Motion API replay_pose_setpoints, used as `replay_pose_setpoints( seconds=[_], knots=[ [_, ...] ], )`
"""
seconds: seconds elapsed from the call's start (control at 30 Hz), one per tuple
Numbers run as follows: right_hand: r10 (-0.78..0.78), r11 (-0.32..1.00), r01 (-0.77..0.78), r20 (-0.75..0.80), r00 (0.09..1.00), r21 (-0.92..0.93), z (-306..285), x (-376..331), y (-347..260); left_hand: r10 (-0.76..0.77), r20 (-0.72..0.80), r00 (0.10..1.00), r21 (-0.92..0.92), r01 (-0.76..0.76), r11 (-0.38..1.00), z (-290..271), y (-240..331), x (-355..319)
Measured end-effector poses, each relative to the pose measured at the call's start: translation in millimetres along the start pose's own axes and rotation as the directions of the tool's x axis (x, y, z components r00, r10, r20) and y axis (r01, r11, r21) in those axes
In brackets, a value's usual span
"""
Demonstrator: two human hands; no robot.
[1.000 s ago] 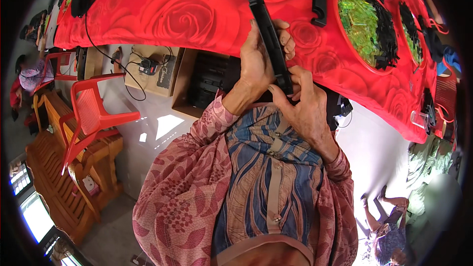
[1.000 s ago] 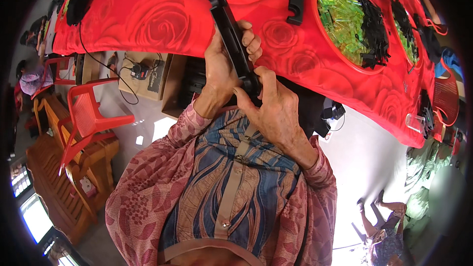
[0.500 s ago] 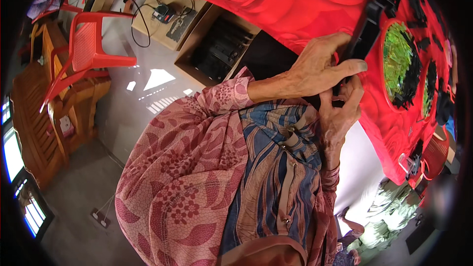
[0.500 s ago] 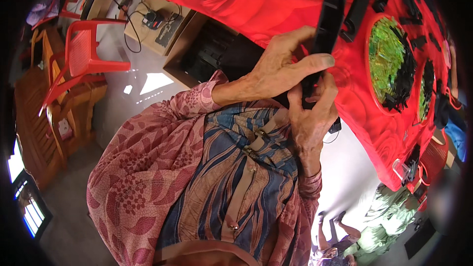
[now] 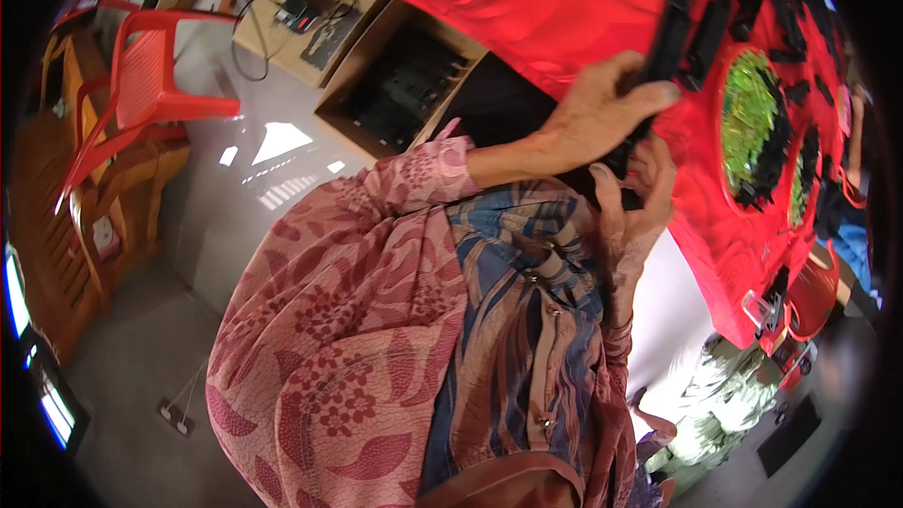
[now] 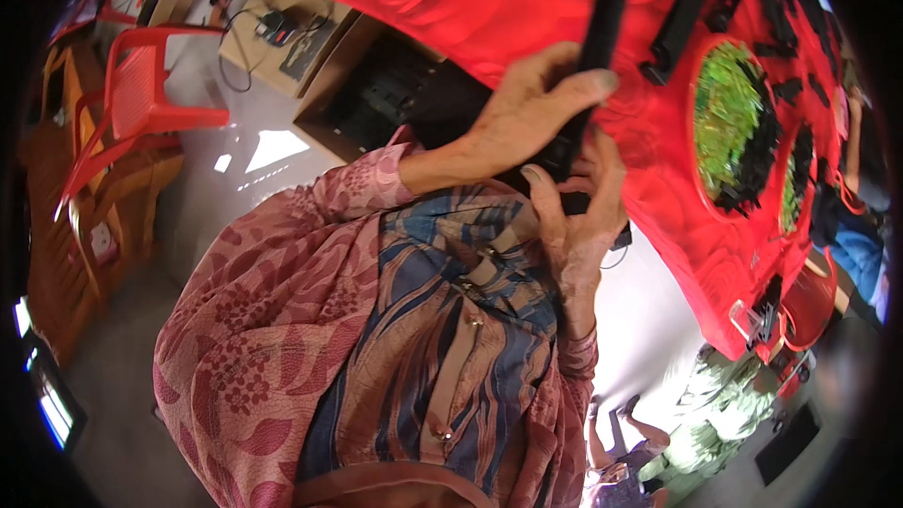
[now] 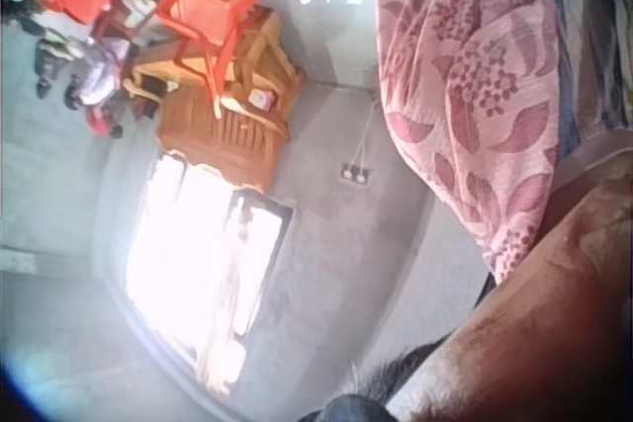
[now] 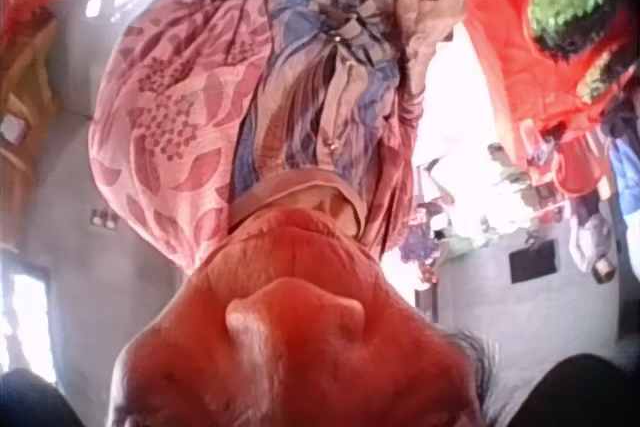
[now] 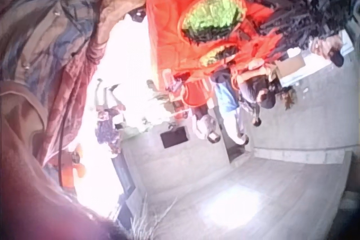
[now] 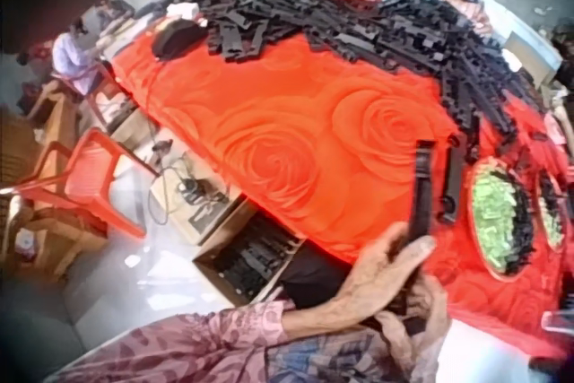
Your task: Assembling various black plastic components for product manufacturing at a large workshop table.
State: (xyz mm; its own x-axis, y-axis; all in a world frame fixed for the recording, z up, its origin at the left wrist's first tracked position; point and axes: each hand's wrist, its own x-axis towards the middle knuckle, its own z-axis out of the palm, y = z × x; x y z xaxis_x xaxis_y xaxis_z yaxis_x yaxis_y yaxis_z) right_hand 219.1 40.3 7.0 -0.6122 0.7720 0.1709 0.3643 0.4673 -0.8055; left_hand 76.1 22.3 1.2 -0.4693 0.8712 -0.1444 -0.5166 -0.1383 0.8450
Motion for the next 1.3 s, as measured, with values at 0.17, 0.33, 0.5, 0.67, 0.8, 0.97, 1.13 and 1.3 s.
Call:
replay_pose_setpoints(
  seconds=[0.17, 0.33, 0.5, 0.67, 0.8, 0.97, 1.13, 1.3],
  knots=[
    [0.053, 0.994, -0.052, -0.014, 0.998, 0.096, -1.5, 9.7, -7.7, 0.056, -0.03, 0.998, 0.059, -0.054, 0.997, -11.8, 0.5, -1.3],
    [0.055, 0.997, -0.051, -0.086, 0.995, 0.055, -1.0, 14.7, 1.0, 0.102, -0.024, 0.994, 0.047, -0.101, 0.994, -22.2, 8.3, -10.8],
    [-0.002, 0.995, -0.02, -0.225, 0.974, -0.094, -17.3, 27.0, 35.3, 0.37, -0.359, 0.857, 0.088, -0.364, 0.927, -63.0, 12.6, -38.8],
    [-0.002, 0.999, -0.009, -0.282, 0.959, -0.039, -9.9, 45.8, 55.0, 0.166, -0.736, 0.656, 0.115, -0.12, 0.986, -166.0, -2.6, -60.2],
    [-0.082, 0.984, 0.035, -0.273, 0.958, -0.173, -0.6, 53.2, 58.4, -0.273, -0.818, 0.506, -0.234, 0.14, 0.962, -269.5, -93.3, -46.1],
    [-0.101, 0.983, 0.05, -0.298, 0.949, -0.177, -0.6, 50.0, 53.4, -0.364, -0.774, 0.518, -0.204, 0.34, 0.918, -322.9, -185.7, 6.3],
    [-0.154, 0.975, 0.109, -0.23, 0.961, -0.196, 11.1, 57.3, 47.6, -0.285, -0.877, 0.387, -0.165, 0.314, 0.935, -420.1, -280.7, 51.3],
    [-0.152, 0.939, 0.039, -0.309, 0.939, -0.343, -0.1, 52.8, 58.6, -0.371, -0.824, 0.429, -0.19, 0.408, 0.893, -365.0, -308.5, 128.4]
  ],
)
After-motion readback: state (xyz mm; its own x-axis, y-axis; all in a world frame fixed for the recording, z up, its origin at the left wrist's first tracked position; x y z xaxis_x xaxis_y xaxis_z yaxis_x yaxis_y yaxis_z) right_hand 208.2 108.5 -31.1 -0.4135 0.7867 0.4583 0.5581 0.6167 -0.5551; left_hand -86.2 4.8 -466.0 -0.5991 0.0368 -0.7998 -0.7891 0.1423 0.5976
